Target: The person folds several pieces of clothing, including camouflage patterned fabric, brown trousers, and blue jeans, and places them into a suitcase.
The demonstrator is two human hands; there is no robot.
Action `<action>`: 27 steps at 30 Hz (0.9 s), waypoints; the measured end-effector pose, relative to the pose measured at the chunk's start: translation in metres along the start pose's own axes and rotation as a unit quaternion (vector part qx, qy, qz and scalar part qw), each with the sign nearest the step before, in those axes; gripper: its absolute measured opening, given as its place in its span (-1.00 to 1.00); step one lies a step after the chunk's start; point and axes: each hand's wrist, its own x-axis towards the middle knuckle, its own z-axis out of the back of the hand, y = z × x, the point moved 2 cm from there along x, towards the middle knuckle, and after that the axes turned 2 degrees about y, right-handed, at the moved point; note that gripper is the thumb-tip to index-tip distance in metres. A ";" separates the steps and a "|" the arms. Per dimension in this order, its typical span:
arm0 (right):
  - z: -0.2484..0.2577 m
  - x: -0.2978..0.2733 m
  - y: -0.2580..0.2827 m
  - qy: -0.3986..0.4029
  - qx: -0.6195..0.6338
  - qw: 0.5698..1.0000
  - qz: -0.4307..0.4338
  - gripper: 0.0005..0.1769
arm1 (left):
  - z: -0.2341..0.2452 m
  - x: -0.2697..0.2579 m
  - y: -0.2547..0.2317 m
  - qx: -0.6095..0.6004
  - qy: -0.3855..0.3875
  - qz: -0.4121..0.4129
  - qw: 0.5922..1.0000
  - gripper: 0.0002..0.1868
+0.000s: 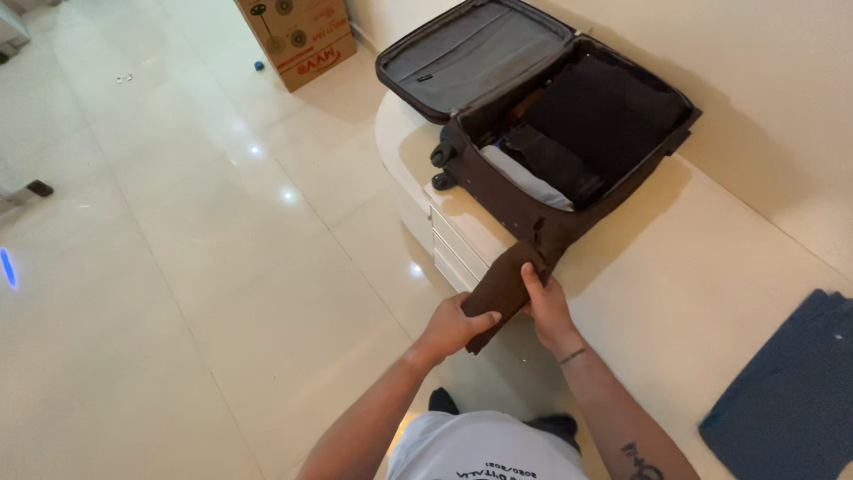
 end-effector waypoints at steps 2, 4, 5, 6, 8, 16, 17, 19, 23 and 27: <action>-0.011 0.006 0.005 0.000 0.012 1.000 0.012 -0.20 | 0.010 0.003 0.000 -0.034 0.001 -0.021 0.999 -0.41; -0.021 0.010 0.010 0.000 0.014 1.000 0.014 -0.20 | 0.018 0.008 -0.001 -0.036 -0.002 -0.028 0.999 -0.41; -0.025 0.013 0.013 0.000 0.016 1.000 0.014 -0.20 | 0.021 0.010 -0.002 -0.037 -0.005 -0.035 0.999 -0.41; -0.028 0.018 0.018 0.000 0.014 1.000 0.014 -0.20 | 0.023 0.012 -0.003 -0.038 -0.005 -0.036 0.999 -0.41; -0.031 0.029 0.028 -0.025 -0.016 0.999 0.040 -0.19 | 0.028 0.018 -0.005 -0.043 -0.009 -0.031 0.999 -0.38; -0.035 0.088 0.078 -0.010 -0.027 0.997 0.067 -0.13 | 0.050 0.074 -0.036 -0.011 -0.077 -0.137 0.988 -0.27; -0.036 0.098 0.082 -0.014 -0.028 0.998 0.056 -0.12 | 0.053 0.081 -0.041 -0.030 -0.076 -0.120 0.989 -0.25; -0.039 0.115 0.092 -0.015 -0.029 0.998 0.051 -0.12 | 0.060 0.094 -0.054 0.002 -0.094 -0.137 0.986 -0.24; -0.047 0.154 0.114 -0.044 -0.018 0.999 0.020 -0.13 | 0.070 0.124 -0.087 0.046 -0.121 -0.150 0.980 -0.23; -0.044 0.198 0.138 -0.040 -0.007 0.999 0.004 -0.14 | 0.079 0.162 -0.120 0.055 -0.106 -0.198 0.973 -0.20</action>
